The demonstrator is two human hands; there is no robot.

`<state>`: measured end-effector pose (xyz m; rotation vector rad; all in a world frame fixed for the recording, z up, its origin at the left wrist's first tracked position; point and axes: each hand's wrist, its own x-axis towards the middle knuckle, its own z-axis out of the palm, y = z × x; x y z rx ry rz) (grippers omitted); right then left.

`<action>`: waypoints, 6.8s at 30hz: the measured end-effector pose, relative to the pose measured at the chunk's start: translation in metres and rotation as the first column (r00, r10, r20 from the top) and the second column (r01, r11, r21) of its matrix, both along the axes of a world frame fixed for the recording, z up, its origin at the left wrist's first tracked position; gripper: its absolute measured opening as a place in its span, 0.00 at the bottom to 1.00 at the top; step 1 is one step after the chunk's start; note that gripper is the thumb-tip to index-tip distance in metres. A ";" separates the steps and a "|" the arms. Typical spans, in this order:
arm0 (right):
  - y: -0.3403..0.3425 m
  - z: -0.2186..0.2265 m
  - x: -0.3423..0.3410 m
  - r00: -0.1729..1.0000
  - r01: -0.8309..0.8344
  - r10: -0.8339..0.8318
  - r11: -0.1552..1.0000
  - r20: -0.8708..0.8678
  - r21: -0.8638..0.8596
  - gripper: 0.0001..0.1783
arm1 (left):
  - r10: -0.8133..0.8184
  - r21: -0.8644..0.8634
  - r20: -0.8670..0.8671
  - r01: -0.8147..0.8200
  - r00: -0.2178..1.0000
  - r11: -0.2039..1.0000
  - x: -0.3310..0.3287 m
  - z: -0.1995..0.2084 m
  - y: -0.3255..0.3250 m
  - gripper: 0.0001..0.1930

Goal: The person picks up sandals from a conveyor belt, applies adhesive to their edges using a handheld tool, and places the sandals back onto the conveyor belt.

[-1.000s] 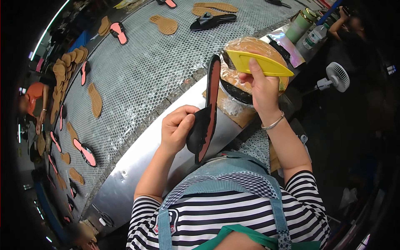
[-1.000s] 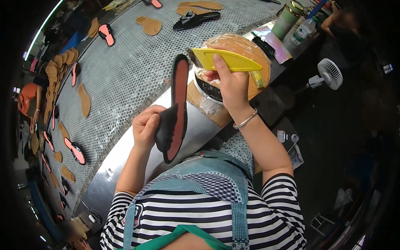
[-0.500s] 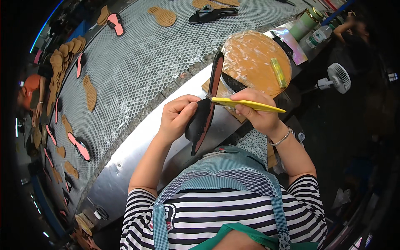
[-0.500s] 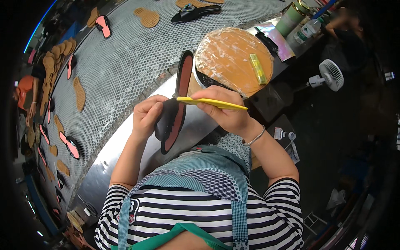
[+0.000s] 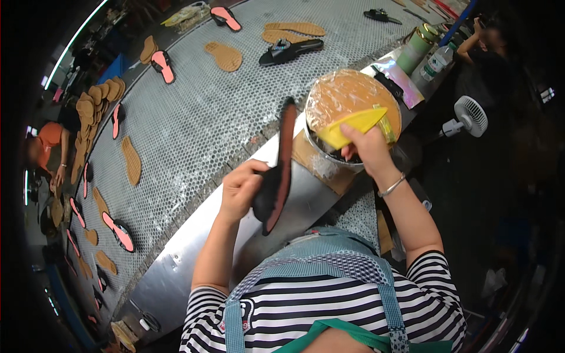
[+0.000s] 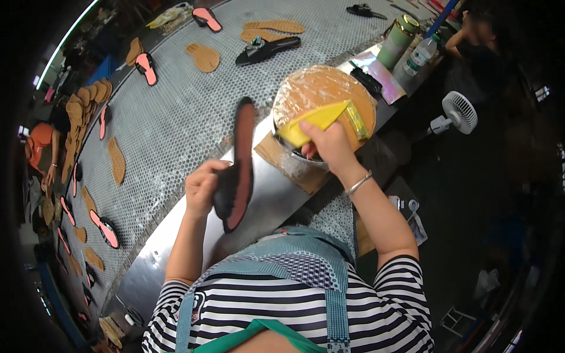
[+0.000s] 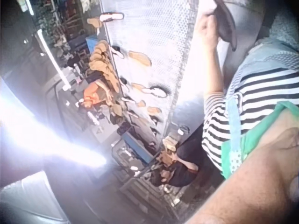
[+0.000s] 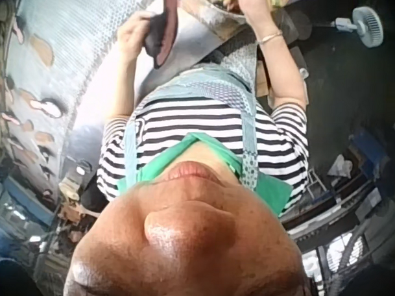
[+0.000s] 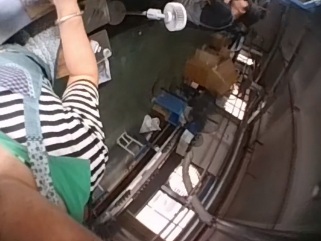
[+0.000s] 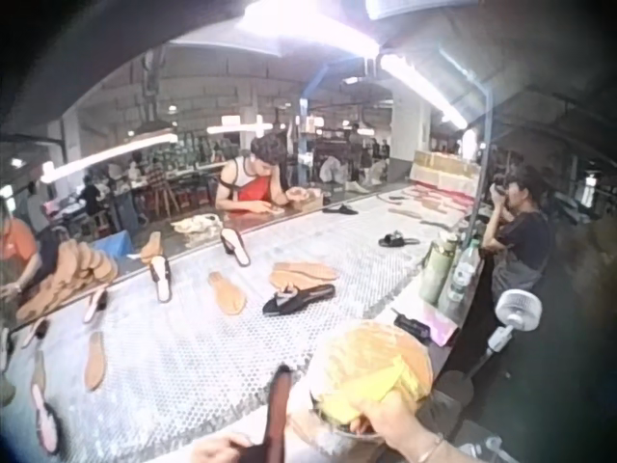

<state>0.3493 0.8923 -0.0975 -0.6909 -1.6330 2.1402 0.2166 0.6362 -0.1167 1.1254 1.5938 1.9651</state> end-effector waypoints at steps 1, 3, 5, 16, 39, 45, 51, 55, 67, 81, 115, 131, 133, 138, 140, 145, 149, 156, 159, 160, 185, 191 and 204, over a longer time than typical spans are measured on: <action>-0.004 -0.002 0.003 0.999 -0.042 0.042 0.999 0.024 -0.009 0.11 | 0.114 0.063 0.083 -0.119 0.990 0.991 -0.012 -0.010 -0.003 0.11; 0.001 -0.004 0.013 0.999 -0.036 0.036 0.999 0.028 -0.012 0.12 | 0.448 -0.242 0.100 -0.415 0.888 0.877 -0.053 -0.014 -0.017 0.17; 0.006 -0.002 0.023 1.000 -0.010 0.010 1.000 0.005 -0.016 0.14 | 0.678 -0.335 0.276 -0.593 0.681 0.732 -0.109 -0.036 -0.046 0.19; 0.005 0.009 0.017 0.993 0.039 -0.049 0.995 -0.110 -0.090 0.11 | 0.273 -0.291 -0.904 -0.942 0.329 0.169 -0.254 -0.158 -0.322 0.21; 0.036 -0.003 0.048 0.989 0.134 -0.137 0.989 0.062 0.055 0.14 | -0.499 -0.691 -0.706 -0.641 0.502 0.333 -0.225 -0.073 0.322 0.27; 0.036 0.002 0.049 0.984 0.174 -0.175 0.981 0.013 0.082 0.14 | -0.438 -0.663 -0.727 -0.706 0.529 0.248 -0.238 -0.081 0.241 0.10; 0.023 -0.002 0.067 0.977 0.209 -0.212 0.975 0.023 0.073 0.14 | -0.175 -0.371 -0.926 -0.718 0.334 0.589 -0.166 -0.066 0.081 0.05; 0.016 0.000 0.077 0.983 0.181 -0.184 0.970 0.003 0.160 0.14 | -0.252 -0.369 -0.927 -0.551 0.278 0.749 -0.081 -0.041 -0.014 0.03; 0.037 0.017 0.063 0.994 -0.086 0.018 0.735 0.108 0.673 0.11 | -0.092 -0.535 -0.720 -0.466 0.688 0.704 -0.003 -0.059 -0.033 0.27; 0.021 -0.026 0.069 0.976 0.193 -0.218 0.869 0.003 0.457 0.12 | 0.375 -0.134 0.558 -0.365 0.741 0.921 0.020 -0.067 0.014 0.32; -0.026 -0.013 0.038 0.914 -0.120 0.311 0.818 -0.259 0.562 0.10 | -0.129 0.095 0.950 0.130 0.283 0.987 0.068 -0.041 0.099 0.36; 0.017 -0.012 0.021 0.919 0.249 -0.195 0.961 -0.343 0.119 0.13 | 0.046 -0.086 0.892 0.070 0.450 0.994 0.071 -0.023 0.119 0.42; 0.024 -0.010 0.022 0.914 0.251 -0.217 0.966 -0.342 0.057 0.12 | 0.109 -0.166 0.824 0.053 0.555 0.985 0.068 -0.035 0.111 0.44; 0.037 -0.016 0.021 0.895 0.255 -0.305 0.949 -0.325 -0.186 0.12 | 0.182 -0.194 0.636 -0.072 0.750 0.978 0.063 -0.037 0.107 0.48; 0.041 -0.020 0.019 0.903 0.239 -0.314 0.934 -0.292 -0.265 0.13 | 0.157 -0.173 0.596 -0.065 0.788 0.983 0.063 -0.039 0.110 0.48; 0.041 -0.012 0.020 0.921 0.214 -0.288 0.937 -0.262 -0.275 0.13 | 0.102 -0.159 0.566 -0.013 0.818 0.987 0.063 -0.039 0.115 0.46; 0.040 -0.010 0.030 0.938 0.158 -0.173 0.985 -0.300 -0.075 0.13 | 0.113 -0.274 0.545 0.050 0.831 0.960 0.059 -0.047 0.116 0.52; 0.037 -0.009 0.046 0.963 0.046 -0.002 0.986 -0.269 0.158 0.11 | 0.116 -0.254 0.603 0.053 0.789 0.966 0.058 -0.060 0.124 0.50; 0.037 -0.009 0.048 0.960 0.023 0.025 0.985 -0.278 0.169 0.11 | 0.098 -0.158 0.625 0.003 0.774 0.988 0.063 -0.050 0.138 0.51; 0.038 -0.008 0.048 0.961 0.021 0.026 0.986 -0.277 0.167 0.11 | 0.100 -0.159 0.626 0.002 0.773 0.987 0.062 -0.050 0.138 0.51; 0.056 -0.020 0.016 0.894 -0.141 0.341 0.830 -0.290 0.540 0.10 | 0.081 -0.106 0.914 0.042 0.398 0.993 0.024 -0.027 0.206 0.35; 0.079 -0.002 0.002 0.694 -0.216 0.650 0.597 -0.308 0.772 0.12 | 0.149 -0.092 0.784 -0.124 0.603 0.988 -0.002 -0.032 0.228 0.30; 0.111 -0.012 0.032 0.897 -0.166 0.420 0.609 -0.137 0.776 0.12 | -0.061 0.095 0.888 -0.052 0.456 0.994 -0.042 -0.048 0.191 0.29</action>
